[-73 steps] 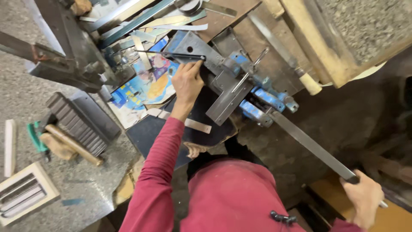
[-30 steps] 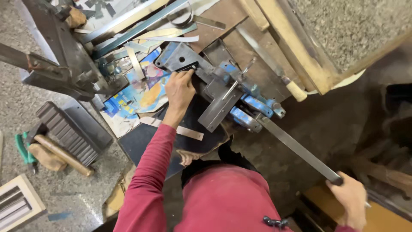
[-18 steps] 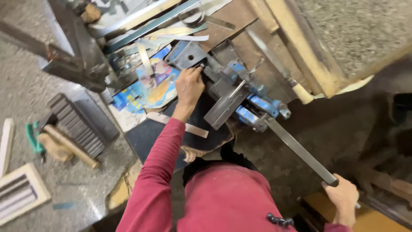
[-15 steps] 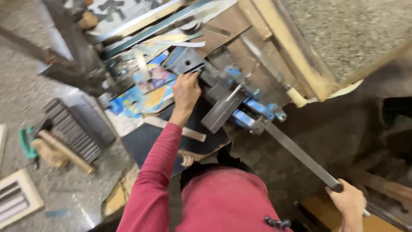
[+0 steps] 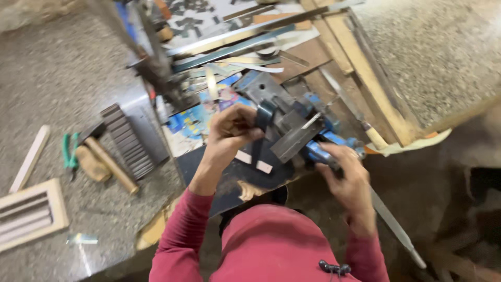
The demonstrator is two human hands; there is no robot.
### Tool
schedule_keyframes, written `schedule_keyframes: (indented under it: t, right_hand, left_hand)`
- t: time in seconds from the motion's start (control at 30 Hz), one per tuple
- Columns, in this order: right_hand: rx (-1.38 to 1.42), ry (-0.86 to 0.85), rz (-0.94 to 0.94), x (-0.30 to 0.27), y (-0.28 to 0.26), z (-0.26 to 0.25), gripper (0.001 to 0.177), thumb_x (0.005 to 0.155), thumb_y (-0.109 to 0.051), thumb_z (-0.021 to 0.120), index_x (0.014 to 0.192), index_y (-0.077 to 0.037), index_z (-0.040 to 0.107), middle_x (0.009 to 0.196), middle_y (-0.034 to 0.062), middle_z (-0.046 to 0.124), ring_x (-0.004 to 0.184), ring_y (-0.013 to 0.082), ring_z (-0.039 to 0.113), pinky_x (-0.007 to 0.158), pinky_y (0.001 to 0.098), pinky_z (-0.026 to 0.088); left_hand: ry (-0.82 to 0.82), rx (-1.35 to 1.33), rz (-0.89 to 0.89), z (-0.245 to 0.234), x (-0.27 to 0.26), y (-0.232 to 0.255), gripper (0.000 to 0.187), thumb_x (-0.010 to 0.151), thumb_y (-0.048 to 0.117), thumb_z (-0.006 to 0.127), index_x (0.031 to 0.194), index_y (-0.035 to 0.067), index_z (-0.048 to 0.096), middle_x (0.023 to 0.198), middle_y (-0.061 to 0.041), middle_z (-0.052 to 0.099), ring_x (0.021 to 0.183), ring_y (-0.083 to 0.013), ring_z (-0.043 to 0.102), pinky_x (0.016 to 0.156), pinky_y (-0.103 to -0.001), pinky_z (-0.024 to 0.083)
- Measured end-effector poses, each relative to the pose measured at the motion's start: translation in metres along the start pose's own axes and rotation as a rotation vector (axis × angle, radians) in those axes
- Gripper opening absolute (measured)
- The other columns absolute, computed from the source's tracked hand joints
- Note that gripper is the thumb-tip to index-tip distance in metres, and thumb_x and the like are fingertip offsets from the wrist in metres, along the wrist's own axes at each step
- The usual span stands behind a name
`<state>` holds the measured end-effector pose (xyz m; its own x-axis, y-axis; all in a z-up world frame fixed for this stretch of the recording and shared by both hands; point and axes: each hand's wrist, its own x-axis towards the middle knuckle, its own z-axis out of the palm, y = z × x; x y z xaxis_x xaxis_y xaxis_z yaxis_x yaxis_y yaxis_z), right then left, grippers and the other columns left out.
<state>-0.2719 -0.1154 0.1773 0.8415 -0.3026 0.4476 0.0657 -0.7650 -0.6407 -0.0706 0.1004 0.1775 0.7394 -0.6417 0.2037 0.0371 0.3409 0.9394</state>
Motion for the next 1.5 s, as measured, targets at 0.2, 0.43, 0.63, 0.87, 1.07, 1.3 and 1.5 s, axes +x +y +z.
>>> schedule_keyframes:
  t: [0.2, 0.43, 0.63, 0.87, 1.07, 1.3, 1.5]
  right_hand:
    - [0.525, -0.450, -0.131, 0.052, -0.058, 0.055, 0.039, 0.097, -0.007, 0.062, 0.136, 0.000, 0.060, 0.119, 0.0129, 0.073, 0.110, 0.0257, 0.070, 0.099, 0.0378, 0.051]
    - [0.875, -0.388, 0.340, 0.015, -0.071, 0.127, 0.019, 0.093, 0.003, 0.072, 0.112, 0.002, 0.071, 0.088, 0.0091, 0.072, 0.076, 0.0123, 0.067, 0.072, 0.0282, 0.055]
    - [-0.056, -0.185, -0.469, 0.011, -0.125, 0.160, 0.021, 0.083, -0.001, 0.079, 0.103, -0.001, 0.074, 0.080, 0.0100, 0.070, 0.066, 0.0255, 0.066, 0.062, 0.0367, 0.050]
    - [0.108, -0.154, -0.410, 0.011, -0.107, 0.155, 0.007, 0.096, -0.006, 0.074, 0.103, -0.006, 0.073, 0.094, 0.0084, 0.073, 0.079, 0.0230, 0.072, 0.071, 0.0330, 0.055]
    - [-0.262, -0.357, -0.342, 0.004, -0.010, 0.202, 0.040, 0.085, -0.025, 0.077, 0.115, 0.001, 0.071, 0.105, 0.0202, 0.069, 0.090, 0.0369, 0.067, 0.076, 0.0436, 0.054]
    - [-0.049, -0.226, -0.095, -0.002, 0.011, 0.200, 0.030, 0.100, -0.015, 0.074, 0.124, -0.001, 0.065, 0.116, 0.0191, 0.066, 0.103, 0.0367, 0.067, 0.088, 0.0439, 0.053]
    - [0.145, -0.215, -0.123, 0.008, -0.088, 0.125, 0.037, 0.088, 0.001, 0.080, 0.124, -0.001, 0.070, 0.118, 0.0129, 0.066, 0.103, 0.0246, 0.069, 0.086, 0.0344, 0.058]
  left_hand:
    - [-0.197, -0.463, 0.040, -0.043, -0.047, -0.001, 0.023, 0.089, -0.001, 0.081, 0.109, 0.000, 0.069, 0.101, -0.006, 0.073, 0.093, -0.0129, 0.069, 0.083, -0.027, 0.057]
    - [0.215, -0.254, 0.047, -0.076, -0.100, -0.016, 0.049, 0.098, 0.009, 0.074, 0.142, -0.003, 0.057, 0.134, -0.013, 0.065, 0.125, -0.0192, 0.063, 0.108, -0.031, 0.052]
    - [0.468, -0.425, 0.056, -0.064, -0.130, -0.006, 0.056, 0.102, 0.009, 0.064, 0.153, 0.000, 0.044, 0.145, -0.019, 0.059, 0.131, -0.0262, 0.062, 0.113, -0.042, 0.052]
    - [0.718, -0.362, 0.067, -0.088, -0.151, -0.012, 0.059, 0.102, 0.009, 0.062, 0.157, 0.009, 0.039, 0.140, -0.019, 0.064, 0.124, -0.0257, 0.065, 0.105, -0.041, 0.058]
    - [0.859, -0.232, 0.173, -0.118, -0.175, -0.014, 0.062, 0.101, 0.013, 0.066, 0.156, 0.016, 0.039, 0.137, -0.020, 0.066, 0.123, -0.0278, 0.068, 0.105, -0.041, 0.060]
    - [0.853, -0.340, 0.228, -0.122, -0.178, -0.008, 0.057, 0.100, 0.012, 0.068, 0.151, 0.014, 0.043, 0.141, -0.018, 0.063, 0.128, -0.0296, 0.065, 0.108, -0.045, 0.058]
    - [0.772, -0.395, 0.280, -0.097, -0.165, 0.002, 0.058, 0.098, 0.010, 0.070, 0.149, 0.014, 0.043, 0.147, -0.019, 0.060, 0.133, -0.0307, 0.063, 0.108, -0.044, 0.059]
